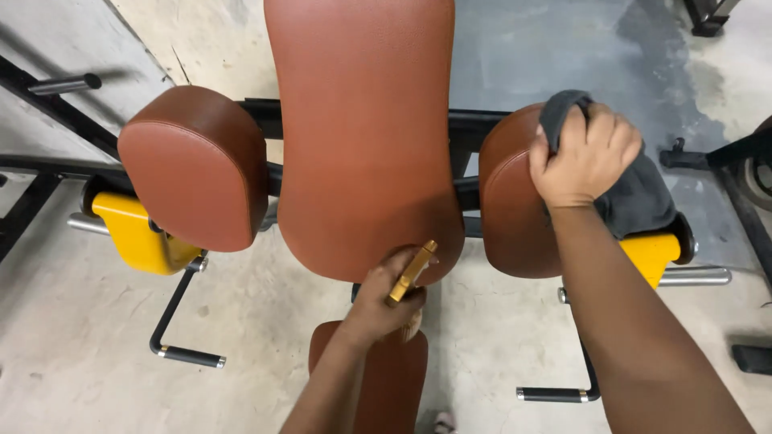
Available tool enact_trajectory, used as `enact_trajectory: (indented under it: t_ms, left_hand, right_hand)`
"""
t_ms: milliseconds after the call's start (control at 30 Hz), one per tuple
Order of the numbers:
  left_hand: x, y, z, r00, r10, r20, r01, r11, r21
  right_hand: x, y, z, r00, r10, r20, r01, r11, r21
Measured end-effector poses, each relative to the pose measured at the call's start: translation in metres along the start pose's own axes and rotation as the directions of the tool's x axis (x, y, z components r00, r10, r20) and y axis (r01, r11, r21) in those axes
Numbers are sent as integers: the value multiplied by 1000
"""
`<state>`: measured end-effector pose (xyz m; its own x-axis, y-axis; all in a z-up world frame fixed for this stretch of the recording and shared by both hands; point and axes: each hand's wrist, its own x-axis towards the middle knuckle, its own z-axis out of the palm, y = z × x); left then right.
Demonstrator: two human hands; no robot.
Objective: Cleaning and wiping down a gym machine using a spray bottle and cloth.
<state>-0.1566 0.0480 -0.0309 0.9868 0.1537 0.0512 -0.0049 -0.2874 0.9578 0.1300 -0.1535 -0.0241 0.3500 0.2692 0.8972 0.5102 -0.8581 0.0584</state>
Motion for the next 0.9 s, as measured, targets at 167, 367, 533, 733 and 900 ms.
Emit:
enact_trajectory:
  t_ms: [167, 367, 533, 733, 900]
  left_hand:
    - [7, 2, -11, 976, 209, -60, -208, 978, 25]
    - [12, 10, -3, 997, -79, -23, 79, 997, 5]
    - [16, -2, 22, 960, 253, -120, -234, 960, 153]
    - [17, 9, 31, 963, 234, -134, -216, 967, 137]
    - [25, 21, 17, 978, 199, -62, -190, 974, 127]
  right_hand:
    - [-14, 2, 6, 985, -85, -148, 86, 996, 5]
    - [-20, 6, 10, 980, -86, -178, 91, 996, 20]
    - [-32, 15, 10, 981, -107, -163, 114, 993, 32]
    - [-44, 31, 9, 953, -219, -211, 242, 966, 92]
    - [-41, 31, 7, 959, -196, -203, 224, 966, 127]
